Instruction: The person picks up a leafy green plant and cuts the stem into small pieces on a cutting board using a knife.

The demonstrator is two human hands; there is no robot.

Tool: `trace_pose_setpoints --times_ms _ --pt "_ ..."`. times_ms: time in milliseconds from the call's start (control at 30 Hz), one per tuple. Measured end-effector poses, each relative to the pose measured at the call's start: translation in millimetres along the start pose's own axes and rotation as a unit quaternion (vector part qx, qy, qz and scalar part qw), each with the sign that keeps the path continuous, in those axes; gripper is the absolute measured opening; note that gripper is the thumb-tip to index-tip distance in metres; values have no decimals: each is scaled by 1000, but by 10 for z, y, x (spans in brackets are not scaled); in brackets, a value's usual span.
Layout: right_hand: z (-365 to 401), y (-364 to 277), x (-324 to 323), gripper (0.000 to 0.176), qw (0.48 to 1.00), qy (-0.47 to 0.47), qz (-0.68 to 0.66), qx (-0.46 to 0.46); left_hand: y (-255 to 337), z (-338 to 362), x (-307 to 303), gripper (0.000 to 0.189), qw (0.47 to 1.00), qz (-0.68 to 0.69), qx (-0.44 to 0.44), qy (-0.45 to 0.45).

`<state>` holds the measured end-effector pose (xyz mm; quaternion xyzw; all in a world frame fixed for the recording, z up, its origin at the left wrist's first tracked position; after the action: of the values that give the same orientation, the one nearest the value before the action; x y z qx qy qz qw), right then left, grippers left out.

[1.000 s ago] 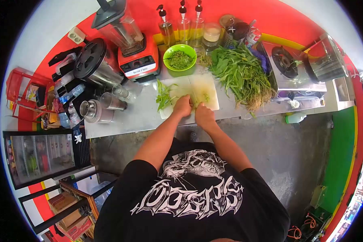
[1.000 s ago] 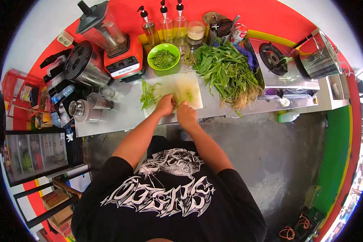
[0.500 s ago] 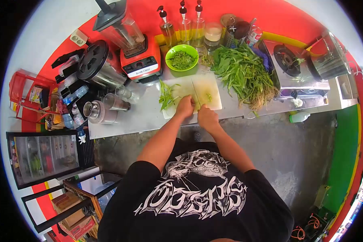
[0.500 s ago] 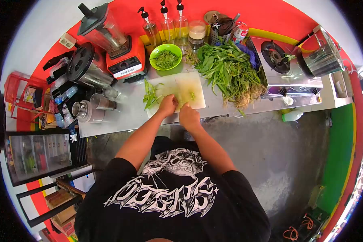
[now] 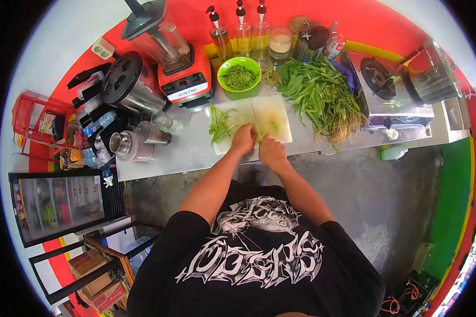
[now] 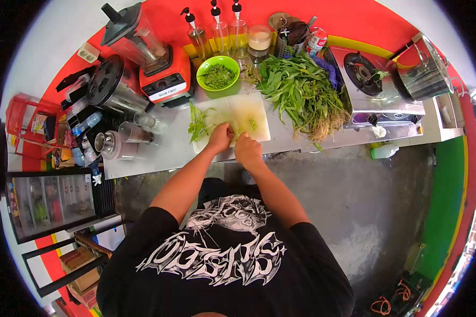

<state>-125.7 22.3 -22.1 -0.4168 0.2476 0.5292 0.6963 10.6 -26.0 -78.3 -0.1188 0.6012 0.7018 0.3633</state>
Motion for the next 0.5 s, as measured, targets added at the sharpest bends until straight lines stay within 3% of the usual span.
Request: trace_pose_setpoints --times_ms 200,300,500 --pt "-31 -22 87 30 999 1 -49 18 124 97 -30 21 995 -97 -16 -23" --pt "-59 -23 62 30 1000 4 4 -4 123 60 -62 27 991 -128 9 -46" --pt "30 -43 119 33 998 -27 -41 33 50 376 -117 15 981 -91 169 33"
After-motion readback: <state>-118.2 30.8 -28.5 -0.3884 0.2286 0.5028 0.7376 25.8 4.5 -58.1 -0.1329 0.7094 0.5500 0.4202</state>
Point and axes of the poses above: each hand's wrist, its own z-axis away from the middle knuckle, its own x-axis out of the palm, y = z × x, the point moved 1 cm from there along -z, towards the middle knuckle, and after that the axes turned 8 degrees about -y, right-handed, at the moved point
